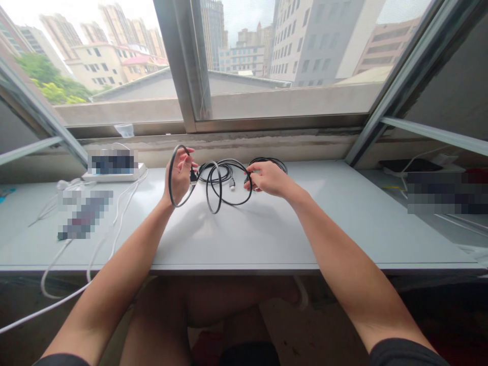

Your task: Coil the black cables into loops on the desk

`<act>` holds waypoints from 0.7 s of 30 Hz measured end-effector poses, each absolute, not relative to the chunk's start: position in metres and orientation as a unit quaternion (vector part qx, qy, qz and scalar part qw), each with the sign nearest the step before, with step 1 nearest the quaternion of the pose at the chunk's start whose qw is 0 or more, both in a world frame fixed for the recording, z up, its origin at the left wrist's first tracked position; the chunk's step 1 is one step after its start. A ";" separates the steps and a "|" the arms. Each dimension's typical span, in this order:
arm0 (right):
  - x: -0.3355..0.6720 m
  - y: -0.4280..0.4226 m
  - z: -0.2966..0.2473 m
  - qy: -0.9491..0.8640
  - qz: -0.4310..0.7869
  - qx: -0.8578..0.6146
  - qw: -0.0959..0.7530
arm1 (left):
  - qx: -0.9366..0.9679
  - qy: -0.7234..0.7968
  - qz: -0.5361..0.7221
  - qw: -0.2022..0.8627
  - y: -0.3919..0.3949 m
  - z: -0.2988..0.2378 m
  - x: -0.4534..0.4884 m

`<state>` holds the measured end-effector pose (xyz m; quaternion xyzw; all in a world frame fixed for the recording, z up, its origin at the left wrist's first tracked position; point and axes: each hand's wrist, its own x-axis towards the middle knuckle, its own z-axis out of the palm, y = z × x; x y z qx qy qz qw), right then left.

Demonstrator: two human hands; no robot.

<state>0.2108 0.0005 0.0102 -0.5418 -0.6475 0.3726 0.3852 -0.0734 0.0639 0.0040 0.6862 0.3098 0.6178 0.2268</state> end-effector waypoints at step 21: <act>0.255 -0.009 0.038 -0.591 0.512 -0.394 0.483 | 0.573 0.418 0.643 0.288 0.075 0.014 -0.097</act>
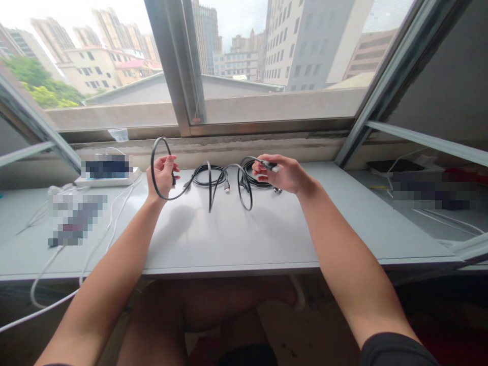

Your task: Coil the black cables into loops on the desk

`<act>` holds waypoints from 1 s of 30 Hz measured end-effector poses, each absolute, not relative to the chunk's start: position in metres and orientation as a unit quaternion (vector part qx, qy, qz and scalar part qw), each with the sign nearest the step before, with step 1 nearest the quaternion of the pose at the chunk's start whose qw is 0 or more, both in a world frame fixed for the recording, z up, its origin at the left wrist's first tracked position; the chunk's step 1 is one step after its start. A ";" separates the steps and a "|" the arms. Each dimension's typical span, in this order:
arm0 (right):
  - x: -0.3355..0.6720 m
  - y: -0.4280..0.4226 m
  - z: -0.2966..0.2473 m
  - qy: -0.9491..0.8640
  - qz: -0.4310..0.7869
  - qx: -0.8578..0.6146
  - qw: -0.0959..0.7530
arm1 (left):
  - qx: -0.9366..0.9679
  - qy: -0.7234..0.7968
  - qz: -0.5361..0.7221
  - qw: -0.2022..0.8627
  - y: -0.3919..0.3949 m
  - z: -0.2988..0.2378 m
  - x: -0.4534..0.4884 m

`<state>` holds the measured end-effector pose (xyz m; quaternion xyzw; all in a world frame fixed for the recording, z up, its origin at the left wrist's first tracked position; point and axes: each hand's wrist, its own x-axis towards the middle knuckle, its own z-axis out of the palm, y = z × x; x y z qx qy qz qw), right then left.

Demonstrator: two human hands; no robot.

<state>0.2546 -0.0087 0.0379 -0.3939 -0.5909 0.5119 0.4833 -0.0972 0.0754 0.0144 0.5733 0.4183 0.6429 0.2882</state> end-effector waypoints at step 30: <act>0.166 -0.009 0.000 -0.678 0.502 -0.313 0.436 | 0.662 0.286 0.429 0.544 0.028 -0.001 -0.030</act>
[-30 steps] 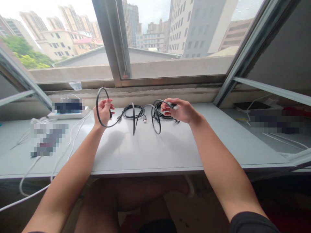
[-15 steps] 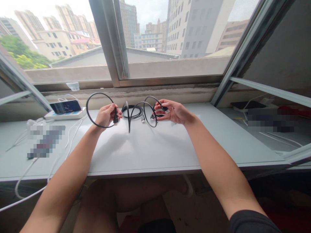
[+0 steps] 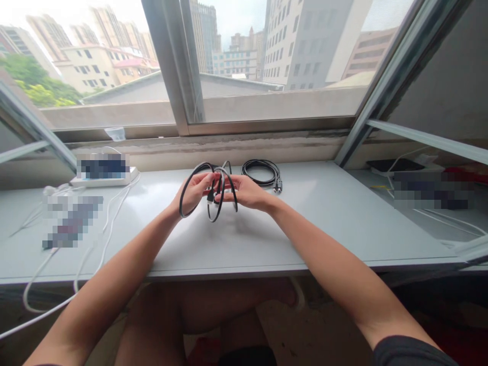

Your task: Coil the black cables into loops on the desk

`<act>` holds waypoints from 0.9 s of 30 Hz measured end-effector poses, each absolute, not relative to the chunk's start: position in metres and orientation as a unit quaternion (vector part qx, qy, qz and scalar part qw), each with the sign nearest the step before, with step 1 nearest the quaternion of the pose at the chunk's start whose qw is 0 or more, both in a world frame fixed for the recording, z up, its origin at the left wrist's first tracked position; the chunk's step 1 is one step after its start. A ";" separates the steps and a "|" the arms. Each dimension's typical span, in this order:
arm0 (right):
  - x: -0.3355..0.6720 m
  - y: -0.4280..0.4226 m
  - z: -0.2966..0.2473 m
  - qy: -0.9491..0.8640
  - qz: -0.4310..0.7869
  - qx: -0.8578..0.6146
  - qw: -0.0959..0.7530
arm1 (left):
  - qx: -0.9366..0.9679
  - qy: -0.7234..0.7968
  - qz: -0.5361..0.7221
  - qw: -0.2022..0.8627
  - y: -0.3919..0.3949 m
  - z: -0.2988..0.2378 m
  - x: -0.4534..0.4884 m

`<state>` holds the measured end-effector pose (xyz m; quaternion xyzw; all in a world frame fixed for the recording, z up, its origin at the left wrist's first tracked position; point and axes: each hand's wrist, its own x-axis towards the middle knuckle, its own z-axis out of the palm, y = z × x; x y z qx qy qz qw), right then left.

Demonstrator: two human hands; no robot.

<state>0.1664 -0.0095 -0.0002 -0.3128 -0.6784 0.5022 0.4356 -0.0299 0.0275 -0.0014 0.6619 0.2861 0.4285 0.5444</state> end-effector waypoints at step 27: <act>0.184 0.021 -0.020 -0.538 0.331 -0.460 0.624 | 0.680 0.441 0.426 0.402 0.041 0.016 -0.062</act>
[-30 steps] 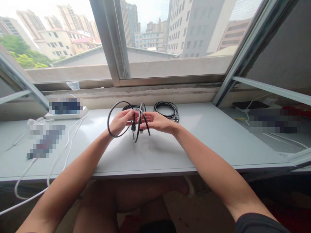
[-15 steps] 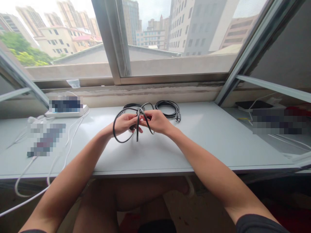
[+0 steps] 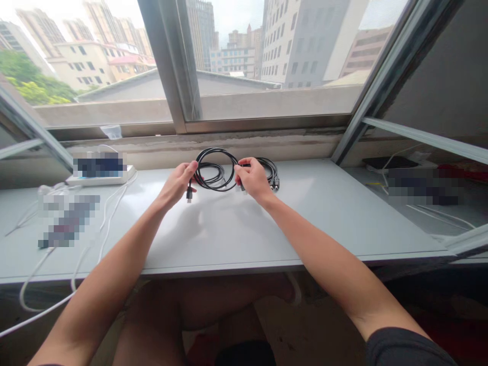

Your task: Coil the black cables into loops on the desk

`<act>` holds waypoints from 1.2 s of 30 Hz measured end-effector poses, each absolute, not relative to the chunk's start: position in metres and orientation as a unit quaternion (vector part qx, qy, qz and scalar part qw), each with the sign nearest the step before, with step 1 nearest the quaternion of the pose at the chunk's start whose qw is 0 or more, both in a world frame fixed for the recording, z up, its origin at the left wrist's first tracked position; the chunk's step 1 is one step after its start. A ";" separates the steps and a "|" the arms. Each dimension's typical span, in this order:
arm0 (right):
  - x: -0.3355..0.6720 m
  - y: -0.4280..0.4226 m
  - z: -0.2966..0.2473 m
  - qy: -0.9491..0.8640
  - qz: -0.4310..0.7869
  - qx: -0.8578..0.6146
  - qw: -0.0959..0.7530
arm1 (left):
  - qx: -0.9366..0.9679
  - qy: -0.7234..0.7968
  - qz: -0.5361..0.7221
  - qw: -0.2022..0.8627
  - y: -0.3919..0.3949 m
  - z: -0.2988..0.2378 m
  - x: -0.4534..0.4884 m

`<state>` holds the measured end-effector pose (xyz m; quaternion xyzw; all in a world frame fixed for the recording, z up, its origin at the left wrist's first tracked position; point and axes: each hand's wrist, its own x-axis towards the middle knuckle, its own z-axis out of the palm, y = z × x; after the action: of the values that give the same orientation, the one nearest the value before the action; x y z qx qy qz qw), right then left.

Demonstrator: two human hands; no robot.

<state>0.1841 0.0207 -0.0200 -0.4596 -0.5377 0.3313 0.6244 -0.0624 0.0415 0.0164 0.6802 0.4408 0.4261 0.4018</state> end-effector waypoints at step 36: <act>0.166 -0.001 -0.003 -0.423 0.567 -0.314 0.633 | 0.668 0.289 0.367 0.579 0.026 0.016 -0.053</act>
<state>0.1664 -0.0015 -0.0026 -0.3145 -0.4230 0.5667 0.6332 -0.0533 0.0259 0.0165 0.6677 0.2894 0.3673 0.5792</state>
